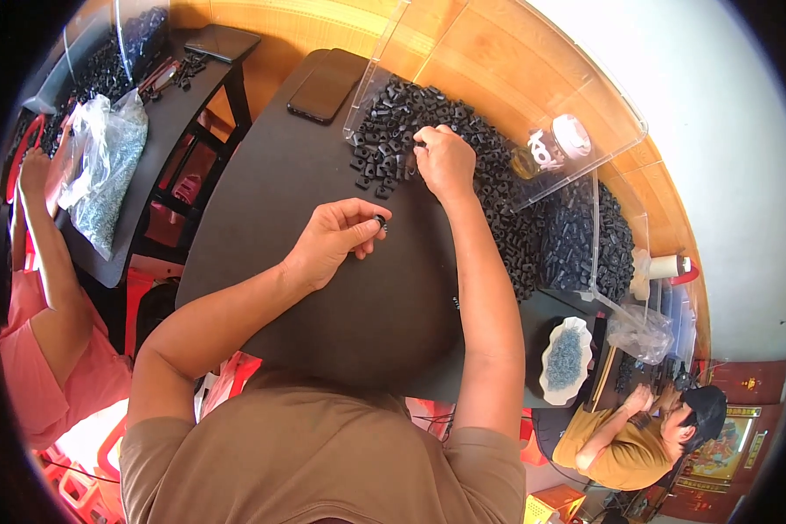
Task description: The person assembles small plastic parts by hand, inserting tiny metal pins into them.
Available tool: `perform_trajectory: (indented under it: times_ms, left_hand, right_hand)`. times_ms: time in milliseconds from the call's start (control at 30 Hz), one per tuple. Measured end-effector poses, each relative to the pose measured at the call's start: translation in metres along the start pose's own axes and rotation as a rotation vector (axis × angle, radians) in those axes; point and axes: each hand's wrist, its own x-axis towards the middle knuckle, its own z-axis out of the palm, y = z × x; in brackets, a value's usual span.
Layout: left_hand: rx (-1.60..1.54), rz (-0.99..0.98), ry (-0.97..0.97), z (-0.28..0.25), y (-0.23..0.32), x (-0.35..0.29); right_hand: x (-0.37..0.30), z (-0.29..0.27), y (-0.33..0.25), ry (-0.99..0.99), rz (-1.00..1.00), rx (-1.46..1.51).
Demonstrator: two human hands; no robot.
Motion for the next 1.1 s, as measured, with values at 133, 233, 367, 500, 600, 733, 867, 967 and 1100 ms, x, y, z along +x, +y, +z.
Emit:
perform_trajectory:
  times_ms: [133, 233, 367, 500, 600, 733, 867, 967, 1100]
  left_hand:
    - [0.02, -0.012, -0.007, 0.001, 0.002, 0.0]
    - [0.017, -0.015, -0.016, 0.001, 0.001, 0.0]
    - [0.023, 0.008, -0.022, 0.0, 0.0, -0.001]
    - [0.059, 0.026, -0.046, 0.002, 0.0, -0.001]
    - [0.087, 0.023, -0.056, 0.003, 0.001, -0.003]
    - [0.023, 0.036, -0.085, 0.002, -0.003, -0.003]
    - [-0.034, 0.04, -0.183, 0.005, -0.001, -0.005]
    - [-0.022, 0.05, -0.21, 0.007, 0.0, -0.007]
    - [0.011, 0.063, -0.22, 0.006, -0.002, -0.006]
  right_hand:
    - [-0.002, 0.004, 0.011, 0.048, 0.014, 0.135]
    - [-0.01, -0.003, 0.011, 0.061, 0.141, 0.587]
    - [-0.034, -0.022, -0.006, -0.018, 0.284, 1.204]
    - [-0.063, -0.031, -0.023, -0.099, 0.33, 1.479]
    - [-0.082, -0.039, -0.035, -0.111, 0.355, 1.514]
    - [-0.104, -0.047, -0.048, -0.078, 0.363, 1.562]
    - [-0.121, -0.05, -0.051, -0.102, 0.349, 1.611]
    - [-0.127, -0.05, -0.055, -0.109, 0.33, 1.632]
    - [-0.131, -0.047, -0.06, -0.075, 0.214, 1.533]
